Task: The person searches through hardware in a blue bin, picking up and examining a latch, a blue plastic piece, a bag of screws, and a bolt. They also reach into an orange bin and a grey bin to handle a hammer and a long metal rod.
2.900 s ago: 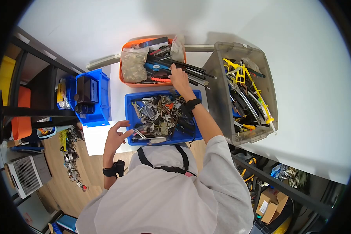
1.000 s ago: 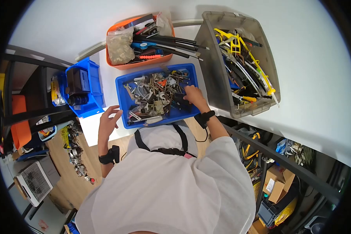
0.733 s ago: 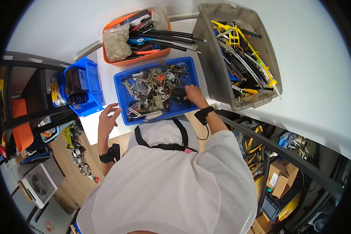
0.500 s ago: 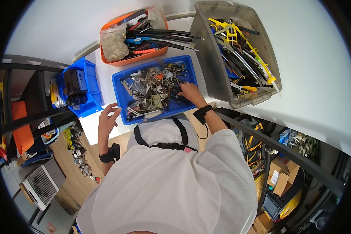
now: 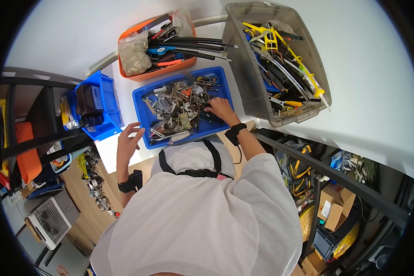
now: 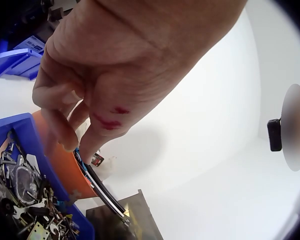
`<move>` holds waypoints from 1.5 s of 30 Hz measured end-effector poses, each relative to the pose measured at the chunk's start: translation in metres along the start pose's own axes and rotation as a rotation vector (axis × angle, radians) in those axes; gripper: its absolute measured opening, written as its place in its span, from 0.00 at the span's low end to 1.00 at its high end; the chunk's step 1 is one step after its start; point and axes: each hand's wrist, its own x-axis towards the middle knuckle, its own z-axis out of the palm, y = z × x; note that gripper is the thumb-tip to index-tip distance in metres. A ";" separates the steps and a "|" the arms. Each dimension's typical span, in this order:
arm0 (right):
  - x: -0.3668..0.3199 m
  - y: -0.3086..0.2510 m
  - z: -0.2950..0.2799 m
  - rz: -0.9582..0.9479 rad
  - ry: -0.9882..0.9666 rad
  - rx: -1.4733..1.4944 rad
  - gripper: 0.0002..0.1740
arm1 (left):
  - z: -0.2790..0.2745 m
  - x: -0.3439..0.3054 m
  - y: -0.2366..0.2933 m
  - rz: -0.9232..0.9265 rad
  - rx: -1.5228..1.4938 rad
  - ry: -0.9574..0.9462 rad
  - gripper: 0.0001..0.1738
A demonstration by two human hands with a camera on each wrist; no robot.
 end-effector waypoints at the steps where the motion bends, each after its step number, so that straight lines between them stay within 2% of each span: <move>1: 0.002 0.001 0.000 -0.008 0.006 0.038 0.22 | -0.001 -0.001 0.000 -0.001 0.003 0.003 0.25; 4: 0.007 0.010 0.003 -0.011 0.017 0.130 0.18 | -0.002 -0.002 -0.002 0.019 0.011 -0.008 0.25; 7: 0.011 0.015 0.006 0.027 0.016 0.050 0.13 | -0.001 -0.002 -0.004 0.012 0.016 -0.016 0.25; 10: 0.014 0.017 0.005 0.092 0.016 0.063 0.13 | 0.000 -0.002 -0.001 0.019 0.006 -0.020 0.25; 14: 0.008 0.001 -0.009 0.032 -0.014 0.128 0.14 | 0.004 -0.001 0.002 0.044 0.013 -0.036 0.25; 19: 0.010 -0.009 -0.007 -0.046 -0.025 -0.009 0.14 | 0.005 0.000 0.002 0.072 0.008 -0.044 0.25; 26: 0.018 0.006 0.008 -0.003 0.051 -0.087 0.13 | 0.006 -0.003 -0.001 0.046 0.018 -0.047 0.25; 29: 0.016 0.004 -0.010 0.001 0.164 0.033 0.11 | 0.006 -0.002 -0.001 0.052 0.016 -0.045 0.25; 31: 0.004 -0.012 -0.048 0.188 0.051 0.470 0.11 | 0.006 -0.001 0.002 0.058 0.018 -0.039 0.24; 32: 0.002 -0.016 -0.057 0.186 0.052 0.468 0.11 | 0.007 0.000 0.004 0.059 0.015 -0.039 0.24; 34: -0.003 -0.023 -0.070 0.146 0.070 0.790 0.14 | 0.010 0.001 0.010 0.059 0.012 -0.040 0.24; 35: -0.003 -0.027 -0.077 0.146 0.071 0.790 0.14 | 0.012 0.003 0.013 0.089 0.016 -0.062 0.23; 37: -0.005 -0.039 -0.090 0.048 0.095 1.037 0.15 | 0.016 0.007 0.023 0.115 0.023 -0.085 0.23; 38: -0.008 -0.049 -0.100 0.048 0.094 1.040 0.15 | 0.019 0.010 0.030 0.140 0.011 -0.122 0.23; 40: -0.014 -0.073 -0.125 0.097 0.046 1.265 0.16 | 0.026 0.016 0.041 0.164 -0.003 -0.155 0.22; 42: -0.019 -0.093 -0.145 0.098 0.019 1.321 0.16 | 0.033 0.022 0.049 0.221 -0.014 -0.275 0.22; 45: -0.025 -0.120 -0.164 0.112 0.007 1.403 0.17 | 0.038 0.014 0.081 0.233 -0.113 -0.336 0.21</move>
